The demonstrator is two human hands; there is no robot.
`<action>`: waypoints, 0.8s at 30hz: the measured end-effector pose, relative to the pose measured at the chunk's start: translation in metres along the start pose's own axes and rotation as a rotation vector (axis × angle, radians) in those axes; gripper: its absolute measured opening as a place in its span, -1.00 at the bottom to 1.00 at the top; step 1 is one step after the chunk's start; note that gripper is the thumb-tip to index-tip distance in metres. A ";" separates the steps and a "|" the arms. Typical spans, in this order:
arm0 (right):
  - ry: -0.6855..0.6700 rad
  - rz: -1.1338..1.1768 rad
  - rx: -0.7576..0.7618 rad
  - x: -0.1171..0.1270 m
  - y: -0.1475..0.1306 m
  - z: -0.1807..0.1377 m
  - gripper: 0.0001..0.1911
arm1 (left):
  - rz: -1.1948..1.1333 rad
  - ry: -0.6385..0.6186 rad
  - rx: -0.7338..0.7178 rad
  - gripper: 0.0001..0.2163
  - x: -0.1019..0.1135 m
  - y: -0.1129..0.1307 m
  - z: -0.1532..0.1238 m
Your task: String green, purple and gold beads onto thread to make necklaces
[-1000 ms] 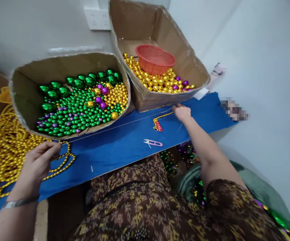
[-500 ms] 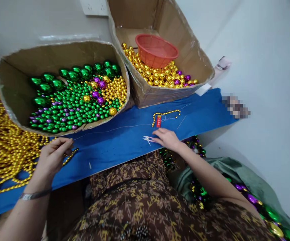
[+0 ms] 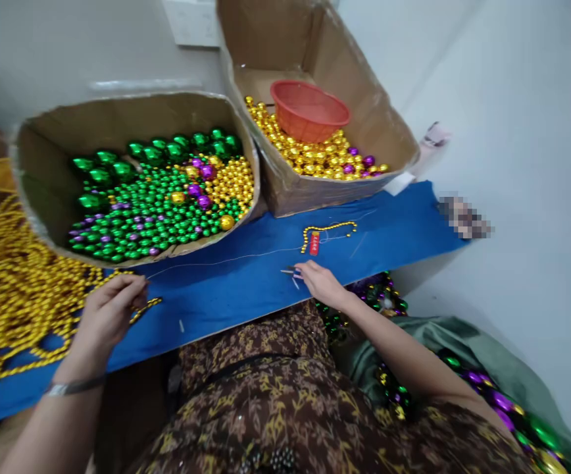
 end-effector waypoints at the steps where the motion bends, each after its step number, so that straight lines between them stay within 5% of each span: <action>1: 0.030 0.041 0.004 0.003 -0.005 0.005 -0.64 | -0.002 -0.010 -0.001 -0.78 -0.001 0.000 -0.001; 5: 0.101 0.118 0.004 0.015 -0.029 0.033 -0.63 | -0.010 -0.044 -0.035 -0.78 -0.004 0.003 -0.003; 13: 0.012 -0.114 0.057 0.020 -0.078 0.087 -0.61 | 0.067 -0.022 -0.064 -0.77 -0.006 0.010 -0.011; 20: -0.042 -0.109 0.062 0.008 -0.078 0.099 -0.67 | 0.026 -0.052 -0.065 -0.74 -0.009 0.006 -0.012; 24: 0.065 0.096 0.047 0.013 -0.077 0.095 -0.68 | -0.057 -0.142 0.001 -0.68 -0.022 0.002 -0.013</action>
Point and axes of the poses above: each hand's wrist, its own z-axis towards the middle knuckle, its own x-axis out of the back of the hand, y = z × x, the point moved 5 cm from there along z, towards the middle knuckle, and after that the axes turned 7 degrees about x, right-handed, at the moved point
